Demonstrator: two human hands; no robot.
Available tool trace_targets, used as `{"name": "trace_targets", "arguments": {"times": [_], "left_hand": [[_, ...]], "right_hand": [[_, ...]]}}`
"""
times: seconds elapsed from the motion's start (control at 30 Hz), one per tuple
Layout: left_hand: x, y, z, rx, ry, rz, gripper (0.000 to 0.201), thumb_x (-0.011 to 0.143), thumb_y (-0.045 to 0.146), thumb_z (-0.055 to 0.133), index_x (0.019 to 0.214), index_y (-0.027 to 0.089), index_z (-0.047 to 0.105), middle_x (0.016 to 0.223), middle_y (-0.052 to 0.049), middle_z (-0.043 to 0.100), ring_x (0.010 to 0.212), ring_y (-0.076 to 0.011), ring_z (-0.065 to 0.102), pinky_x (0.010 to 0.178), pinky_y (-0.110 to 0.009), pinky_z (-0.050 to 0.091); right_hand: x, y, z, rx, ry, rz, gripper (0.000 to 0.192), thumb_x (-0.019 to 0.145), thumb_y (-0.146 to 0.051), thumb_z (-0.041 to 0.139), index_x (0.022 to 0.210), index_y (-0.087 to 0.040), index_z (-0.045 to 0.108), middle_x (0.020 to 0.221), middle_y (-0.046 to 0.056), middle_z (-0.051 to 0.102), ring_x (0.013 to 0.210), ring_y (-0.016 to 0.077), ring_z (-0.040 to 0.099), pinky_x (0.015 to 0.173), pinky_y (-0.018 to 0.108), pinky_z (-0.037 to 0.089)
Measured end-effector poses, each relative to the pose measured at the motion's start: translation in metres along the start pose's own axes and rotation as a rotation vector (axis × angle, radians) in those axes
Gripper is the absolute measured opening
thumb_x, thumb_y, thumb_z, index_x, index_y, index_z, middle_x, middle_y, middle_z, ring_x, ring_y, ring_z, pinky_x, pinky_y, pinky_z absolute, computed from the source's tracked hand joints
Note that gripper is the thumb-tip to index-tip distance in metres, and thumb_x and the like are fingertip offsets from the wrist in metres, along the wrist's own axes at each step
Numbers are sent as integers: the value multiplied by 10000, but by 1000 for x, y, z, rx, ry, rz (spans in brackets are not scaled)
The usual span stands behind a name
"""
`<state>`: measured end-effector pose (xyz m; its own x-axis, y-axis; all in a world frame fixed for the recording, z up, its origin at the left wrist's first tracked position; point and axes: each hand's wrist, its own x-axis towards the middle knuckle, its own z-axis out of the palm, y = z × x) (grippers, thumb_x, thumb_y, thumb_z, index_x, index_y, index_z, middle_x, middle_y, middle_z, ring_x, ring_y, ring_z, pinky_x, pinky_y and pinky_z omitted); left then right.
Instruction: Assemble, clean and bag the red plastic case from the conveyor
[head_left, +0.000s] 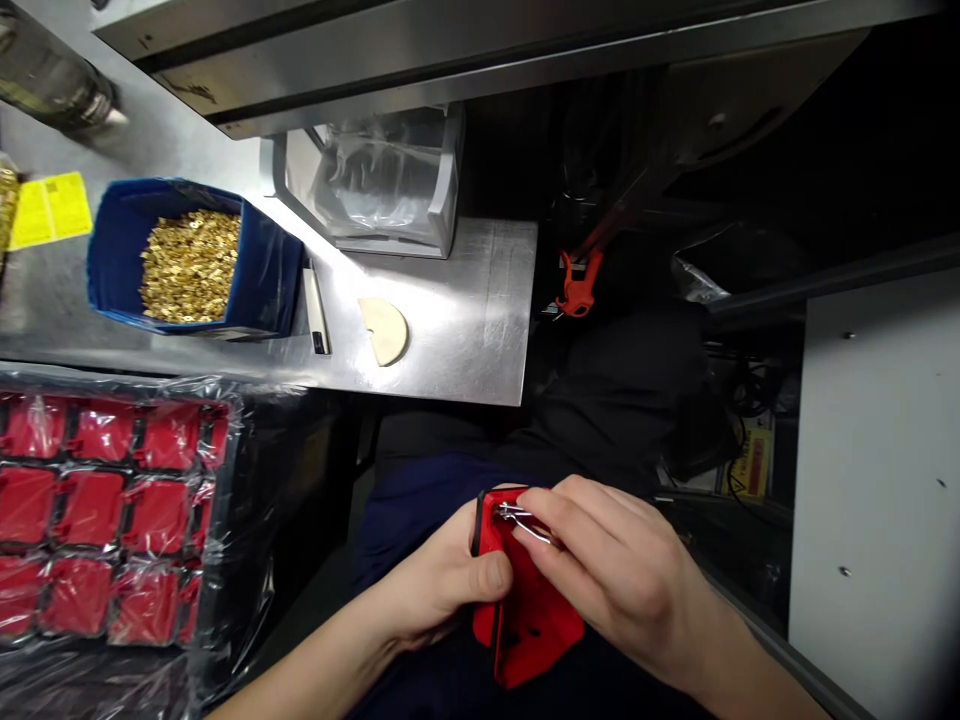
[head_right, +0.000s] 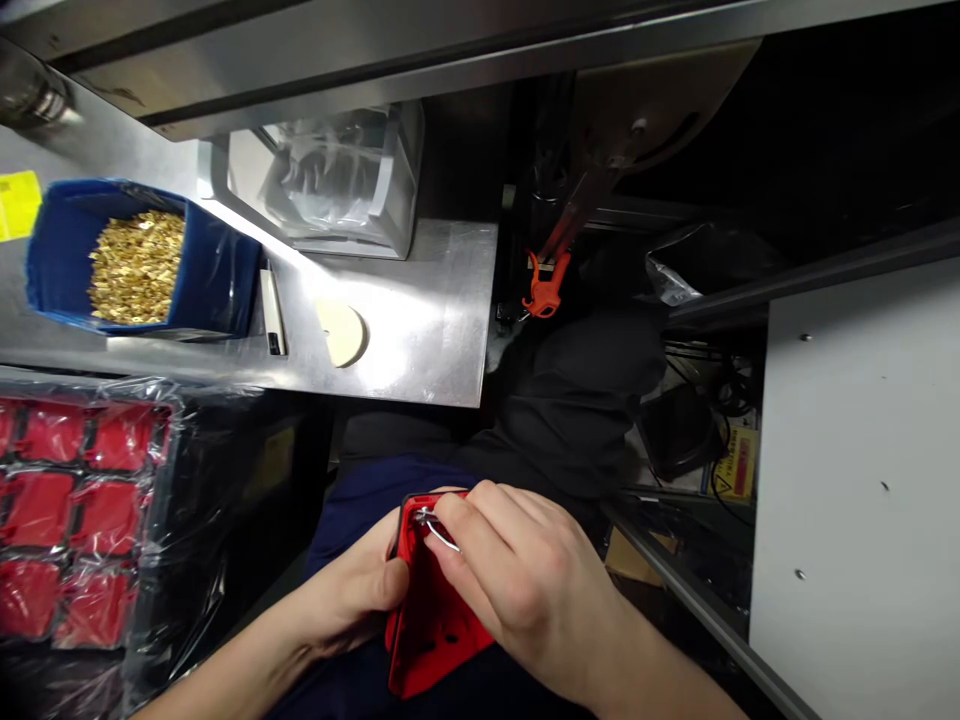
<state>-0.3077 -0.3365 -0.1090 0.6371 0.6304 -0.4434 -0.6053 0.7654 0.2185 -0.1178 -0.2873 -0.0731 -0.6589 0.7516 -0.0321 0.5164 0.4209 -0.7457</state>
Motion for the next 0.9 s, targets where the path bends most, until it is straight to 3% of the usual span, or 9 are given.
{"name": "trace_targets", "arguments": {"times": [0.37,0.73,0.83,0.9], "left_hand": [[4,0,-3,19,1,-47,613,786,530,846,1239,143,702,1036,-119,765,997,-238,735,870,-262,508],[3,-1,-6,2,17,-54,605,808,506,836,1273,148,688,1086,-139,771,994,-261,757,846,-290,556],[2,-1,-8,-47,35,-58,613,795,500,849,1274,150,691,1104,-143,777,1011,-259,765,858,-284,575],[0,0,-10,-77,66,-71,637,766,492,874,1279,159,695,1127,-145,779,1037,-257,765,883,-283,583]], "right_hand": [[2,-3,2,-117,41,-39,180,1027,-135,568,1169,-92,669,847,69,660,739,188,616,687,346,491],[6,-2,2,-165,14,-46,209,1039,-152,558,1188,-72,682,839,64,681,732,190,624,676,359,499],[6,-1,-1,-76,9,-10,194,1042,-154,561,1186,-117,685,885,54,699,779,179,651,726,337,520],[9,5,-4,43,60,88,175,1043,-185,575,1177,-174,687,899,30,687,777,153,647,717,297,523]]}}
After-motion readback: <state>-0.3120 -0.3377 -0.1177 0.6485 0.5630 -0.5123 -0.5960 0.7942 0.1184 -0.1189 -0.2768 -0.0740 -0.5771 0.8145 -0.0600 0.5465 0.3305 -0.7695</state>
